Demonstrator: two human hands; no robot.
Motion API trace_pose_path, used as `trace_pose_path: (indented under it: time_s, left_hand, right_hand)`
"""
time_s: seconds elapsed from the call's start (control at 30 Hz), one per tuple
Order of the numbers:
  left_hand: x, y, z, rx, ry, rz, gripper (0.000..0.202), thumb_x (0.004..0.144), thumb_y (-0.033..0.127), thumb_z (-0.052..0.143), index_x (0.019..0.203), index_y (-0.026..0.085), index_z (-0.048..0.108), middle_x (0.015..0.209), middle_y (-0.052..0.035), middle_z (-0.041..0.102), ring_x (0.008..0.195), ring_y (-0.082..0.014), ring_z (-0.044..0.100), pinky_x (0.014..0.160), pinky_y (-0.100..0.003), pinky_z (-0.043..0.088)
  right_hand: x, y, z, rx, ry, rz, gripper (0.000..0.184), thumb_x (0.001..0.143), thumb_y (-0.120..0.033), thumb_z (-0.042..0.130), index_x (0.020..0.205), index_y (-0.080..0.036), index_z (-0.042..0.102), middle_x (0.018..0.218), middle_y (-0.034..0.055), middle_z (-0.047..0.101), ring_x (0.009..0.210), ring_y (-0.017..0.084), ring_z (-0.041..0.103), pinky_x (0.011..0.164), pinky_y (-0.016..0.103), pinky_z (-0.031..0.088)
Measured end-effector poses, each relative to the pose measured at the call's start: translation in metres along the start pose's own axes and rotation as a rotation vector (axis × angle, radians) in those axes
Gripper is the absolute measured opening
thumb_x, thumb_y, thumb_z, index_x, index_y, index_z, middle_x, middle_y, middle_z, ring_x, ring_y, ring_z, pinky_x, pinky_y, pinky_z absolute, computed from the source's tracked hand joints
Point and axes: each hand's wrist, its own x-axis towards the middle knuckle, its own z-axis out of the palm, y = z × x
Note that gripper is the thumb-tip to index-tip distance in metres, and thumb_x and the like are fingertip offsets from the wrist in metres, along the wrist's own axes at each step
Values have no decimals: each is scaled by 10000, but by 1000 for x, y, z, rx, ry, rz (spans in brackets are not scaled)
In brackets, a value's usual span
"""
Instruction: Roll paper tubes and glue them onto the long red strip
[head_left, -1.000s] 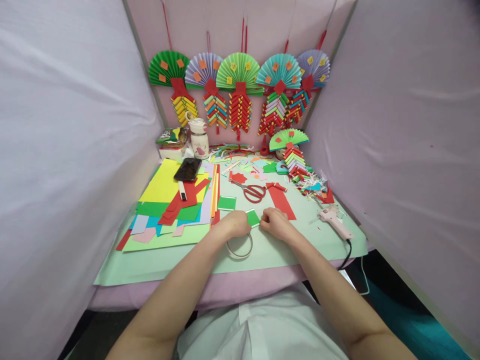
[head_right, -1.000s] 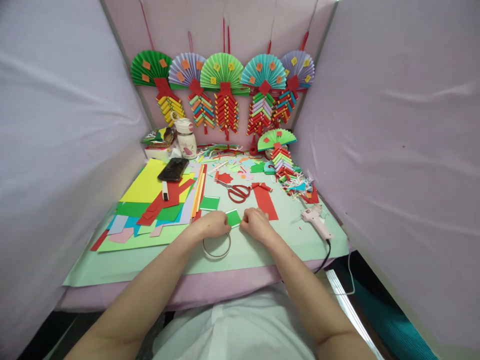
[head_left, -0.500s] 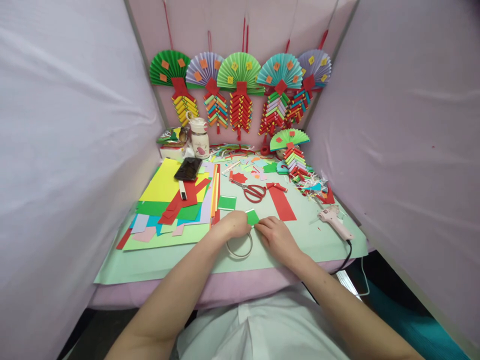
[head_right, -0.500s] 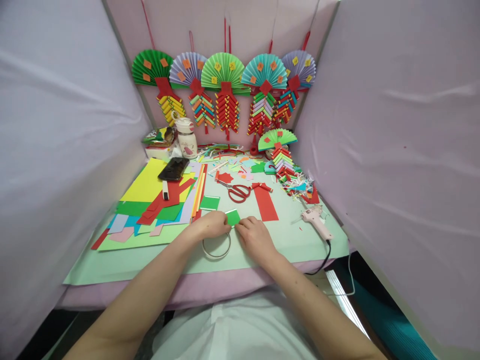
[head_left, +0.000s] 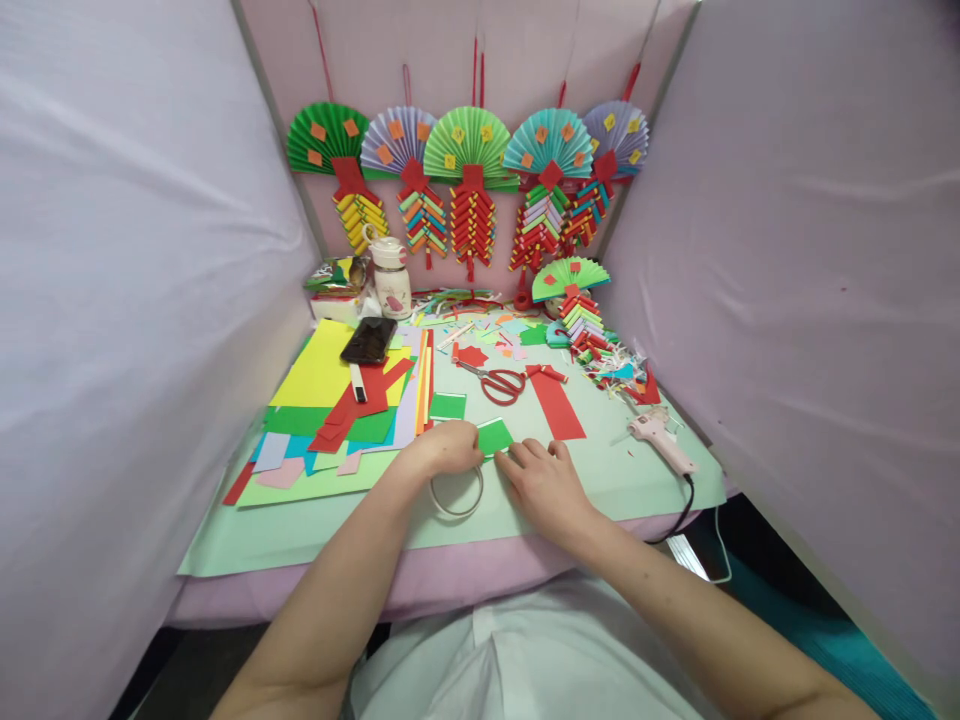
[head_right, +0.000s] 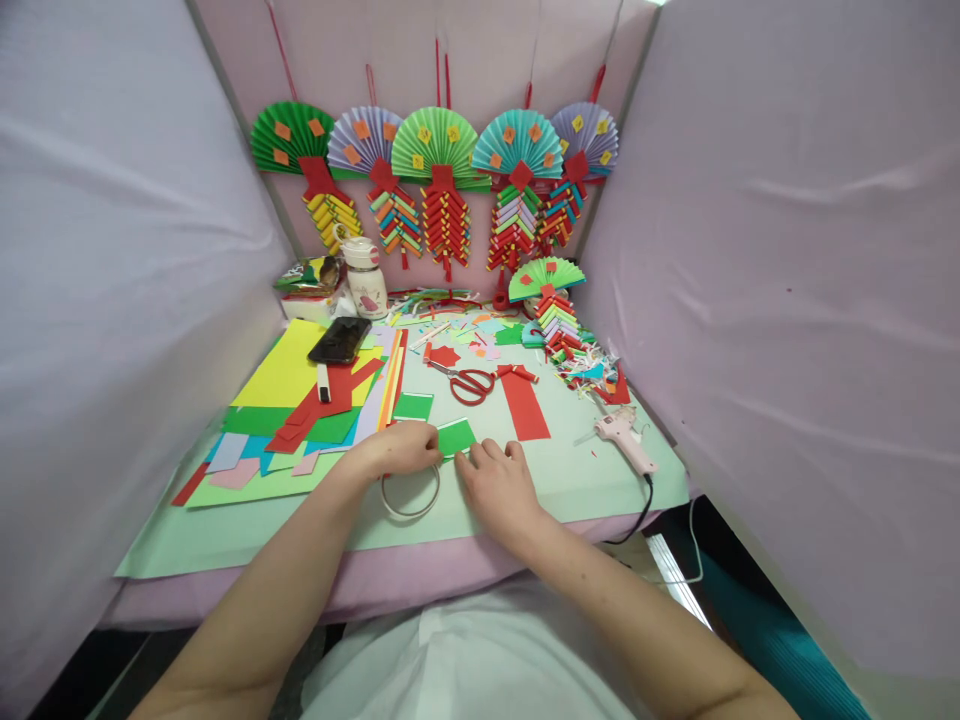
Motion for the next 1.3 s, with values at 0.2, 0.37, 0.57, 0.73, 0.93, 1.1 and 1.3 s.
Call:
trace_pose_path:
  time_s: [0.2, 0.37, 0.57, 0.73, 0.93, 1.1, 1.3]
  left_hand:
    - [3, -2, 4, 23, 3, 6, 242, 742, 281, 477, 807, 160, 676, 863, -108, 707, 762, -206, 635, 562, -255, 394]
    - [3, -1, 3, 39, 5, 5, 250, 741, 271, 469, 819, 150, 674, 882, -114, 707, 769, -218, 638, 563, -264, 401]
    - [2, 0, 3, 41, -2, -12, 253, 742, 262, 468, 846, 157, 673, 876, -108, 704, 744, -207, 639, 577, -260, 423]
    - [2, 0, 4, 21, -12, -24, 244, 737, 255, 469, 832, 166, 676, 851, -104, 704, 736, -216, 641, 571, -267, 429]
    - [0, 2, 2, -13, -26, -55, 250, 724, 243, 493, 860, 161, 686, 899, -115, 706, 756, -217, 642, 572, -262, 431]
    - [-2, 4, 0, 6, -20, -40, 251, 730, 223, 481, 846, 150, 691, 885, -122, 707, 748, -216, 642, 562, -260, 421]
    - [-1, 3, 2, 1, -17, -41, 259, 738, 227, 486, 871, 148, 694, 899, -131, 706, 762, -225, 643, 593, -271, 436]
  right_hand:
    - [0, -4, -4, -43, -31, -31, 314, 928, -198, 439, 1233, -256, 489, 972, 76, 601, 981, 232, 475, 808, 406, 261]
    - [1, -3, -4, -57, -41, -65, 339, 920, -168, 432, 1247, -244, 477, 970, 85, 592, 977, 239, 474, 833, 421, 259]
    - [1, -4, -6, -29, -70, -52, 339, 921, -164, 420, 1237, -258, 498, 970, 95, 591, 988, 238, 475, 831, 400, 259]
    - [21, 14, -7, 59, -5, 13, 263, 929, -203, 423, 1129, -266, 582, 1040, 79, 594, 1004, 221, 480, 828, 353, 278]
    - [96, 55, -3, 128, 34, 184, 260, 925, -169, 404, 1078, -136, 611, 1104, 136, 601, 1013, 207, 517, 831, 279, 343]
    - [139, 58, 0, 115, -165, 264, 232, 895, -197, 471, 1041, -110, 628, 1045, 154, 657, 944, 214, 597, 774, 253, 385]
    - [116, 50, -6, 98, -261, 302, 272, 896, -251, 459, 1018, -83, 636, 1036, 196, 654, 937, 233, 612, 744, 265, 391]
